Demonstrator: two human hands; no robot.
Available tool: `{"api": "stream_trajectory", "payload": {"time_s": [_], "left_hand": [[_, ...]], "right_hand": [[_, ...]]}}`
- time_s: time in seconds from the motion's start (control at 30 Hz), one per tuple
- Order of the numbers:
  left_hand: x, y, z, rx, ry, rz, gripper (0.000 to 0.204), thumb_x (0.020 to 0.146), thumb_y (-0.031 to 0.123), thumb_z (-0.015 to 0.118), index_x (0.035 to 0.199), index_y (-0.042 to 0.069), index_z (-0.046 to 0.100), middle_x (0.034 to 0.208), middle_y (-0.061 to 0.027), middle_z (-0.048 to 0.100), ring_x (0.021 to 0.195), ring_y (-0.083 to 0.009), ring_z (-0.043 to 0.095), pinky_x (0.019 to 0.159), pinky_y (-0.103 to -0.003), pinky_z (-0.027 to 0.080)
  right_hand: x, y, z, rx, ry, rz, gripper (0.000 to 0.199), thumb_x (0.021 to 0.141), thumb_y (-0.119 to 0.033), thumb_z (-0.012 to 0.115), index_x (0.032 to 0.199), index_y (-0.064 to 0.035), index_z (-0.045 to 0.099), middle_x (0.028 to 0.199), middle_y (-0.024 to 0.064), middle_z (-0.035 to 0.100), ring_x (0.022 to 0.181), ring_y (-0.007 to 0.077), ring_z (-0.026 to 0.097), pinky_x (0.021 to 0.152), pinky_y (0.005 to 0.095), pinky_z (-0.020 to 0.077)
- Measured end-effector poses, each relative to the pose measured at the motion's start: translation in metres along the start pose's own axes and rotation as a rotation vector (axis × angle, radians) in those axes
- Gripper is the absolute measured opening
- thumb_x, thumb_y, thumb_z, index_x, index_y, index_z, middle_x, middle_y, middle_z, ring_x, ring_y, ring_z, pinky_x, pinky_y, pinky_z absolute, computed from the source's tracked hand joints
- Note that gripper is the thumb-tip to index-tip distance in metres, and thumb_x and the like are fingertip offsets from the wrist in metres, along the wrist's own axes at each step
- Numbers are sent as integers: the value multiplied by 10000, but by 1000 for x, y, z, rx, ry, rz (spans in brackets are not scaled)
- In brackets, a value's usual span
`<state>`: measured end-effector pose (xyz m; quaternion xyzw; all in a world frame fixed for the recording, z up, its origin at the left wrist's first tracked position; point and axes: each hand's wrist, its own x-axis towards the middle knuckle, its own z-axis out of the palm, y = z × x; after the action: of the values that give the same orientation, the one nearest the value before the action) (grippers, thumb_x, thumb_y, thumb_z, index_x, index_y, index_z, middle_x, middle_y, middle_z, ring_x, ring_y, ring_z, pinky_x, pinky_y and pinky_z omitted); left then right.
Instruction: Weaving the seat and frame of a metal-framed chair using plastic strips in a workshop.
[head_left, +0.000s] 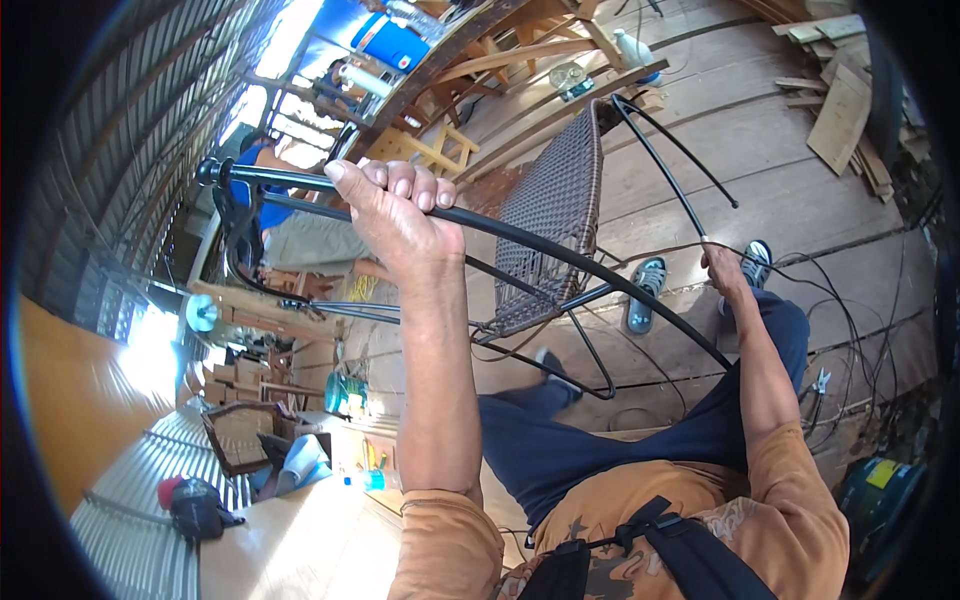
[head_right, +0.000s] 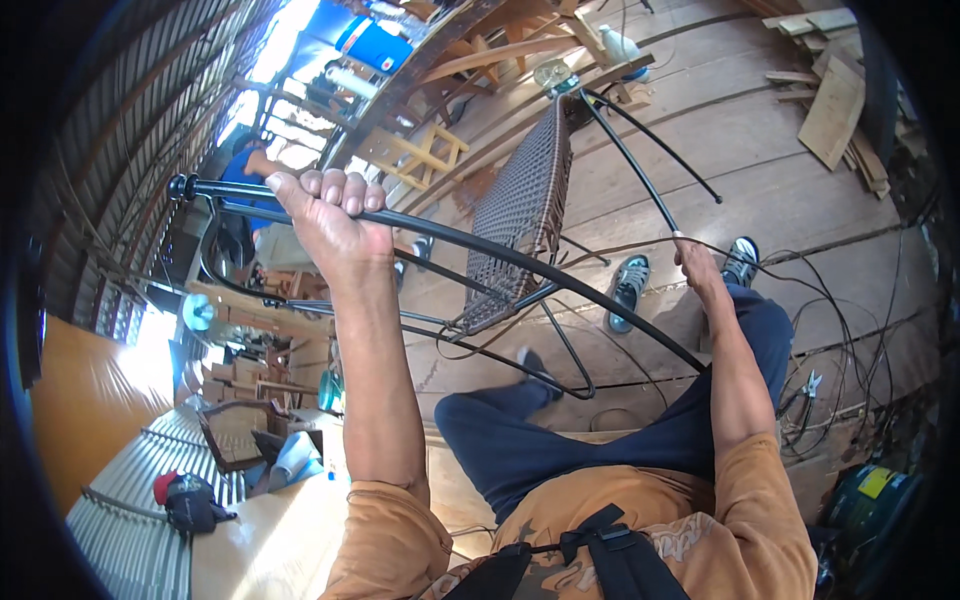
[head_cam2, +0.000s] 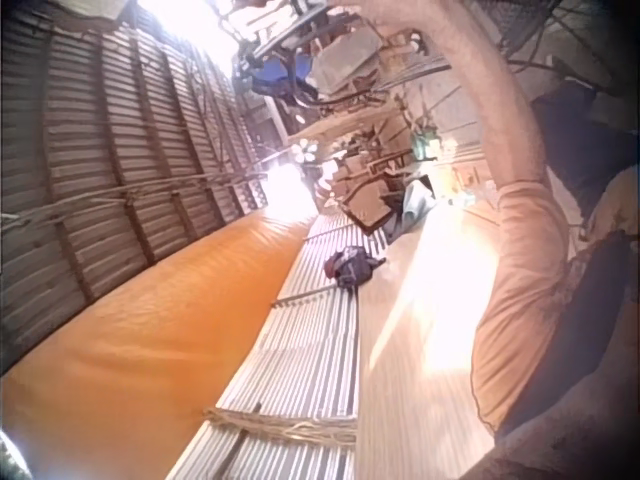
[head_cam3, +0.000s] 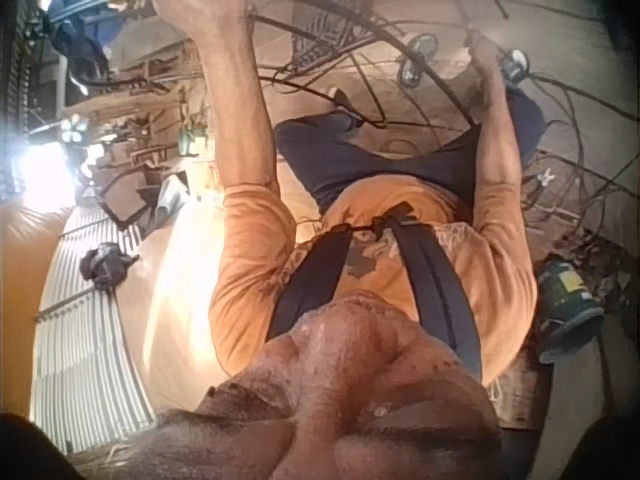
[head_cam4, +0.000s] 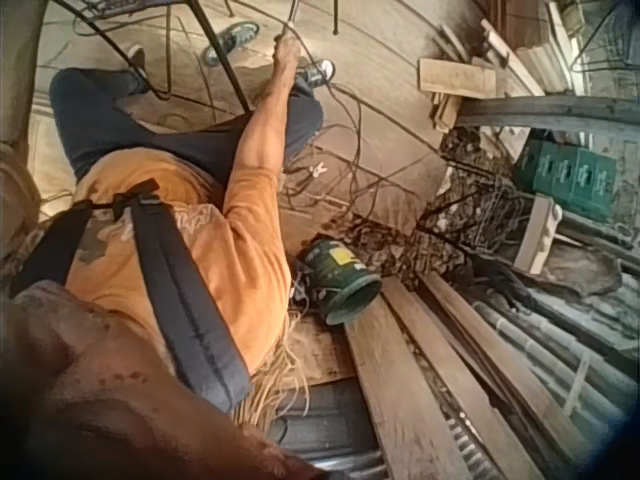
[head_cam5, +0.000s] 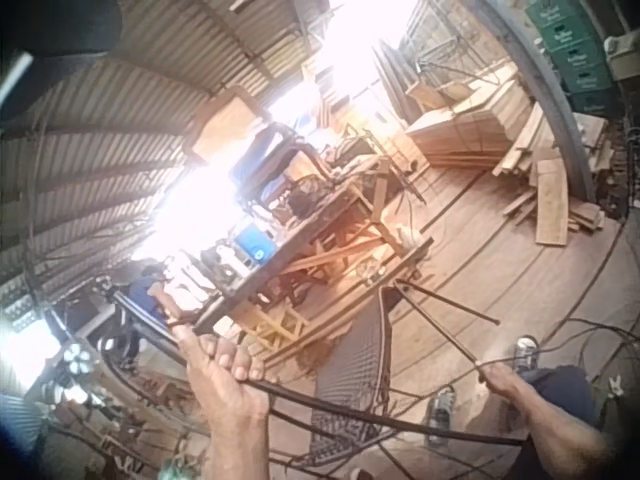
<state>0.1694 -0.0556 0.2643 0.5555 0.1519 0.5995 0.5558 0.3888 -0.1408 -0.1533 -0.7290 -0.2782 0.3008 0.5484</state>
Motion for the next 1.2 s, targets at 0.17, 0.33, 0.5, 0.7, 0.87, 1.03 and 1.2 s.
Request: {"api": "stream_trajectory", "payload": {"time_s": [0.17,0.33,0.5,0.7,0.87,1.03,1.2], "left_hand": [[2,5,-30,0,12,43,495,816,613,472,690,152,344,508,40,293,404,-86,299,392,-246,272],[-4,17,-70,53,52,96,450,844,582,445,695,164,368,515,61,306,392,-56,294,351,-214,279],[-9,16,-109,1,-30,201,363,908,486,379,811,139,422,615,50,396,441,-47,377,384,-179,335],[-101,-67,-159,575,-282,311,643,782,464,610,1185,14,389,1171,-152,438,1083,-300,451,941,-446,352],[-146,-73,-158,1067,-323,40,602,776,156,665,1248,-16,331,1244,-173,405,1195,-301,380,1004,-421,300],[-147,-48,-158,1036,-129,-213,224,796,81,592,978,-49,575,868,-152,609,826,-226,613,740,-305,483],[-179,-60,-221,695,109,-93,104,777,65,532,750,-32,557,727,-115,577,636,-154,545,622,-239,448]], "right_hand": [[1,1,-5,-123,15,-161,572,863,-502,356,703,18,530,513,108,434,458,225,450,474,357,367],[-36,-44,4,-486,-57,-41,425,872,-380,459,919,31,558,817,273,576,838,423,548,715,443,423],[-113,-88,4,-582,-69,-198,506,779,-75,593,1243,-42,393,1160,229,482,1037,404,471,873,424,413],[-118,-127,38,-455,-64,-670,429,729,-33,586,1148,-22,494,1135,172,495,1090,348,452,951,426,371],[-91,-168,92,-75,-235,-757,210,789,-112,593,966,-5,560,851,156,556,810,305,549,716,368,453],[-95,-206,68,-70,-84,-871,112,765,-93,620,689,-28,569,607,86,518,545,256,494,520,329,391],[-115,-227,64,247,-355,-772,180,789,-118,623,647,-24,566,593,76,544,560,258,518,534,331,415]]}}
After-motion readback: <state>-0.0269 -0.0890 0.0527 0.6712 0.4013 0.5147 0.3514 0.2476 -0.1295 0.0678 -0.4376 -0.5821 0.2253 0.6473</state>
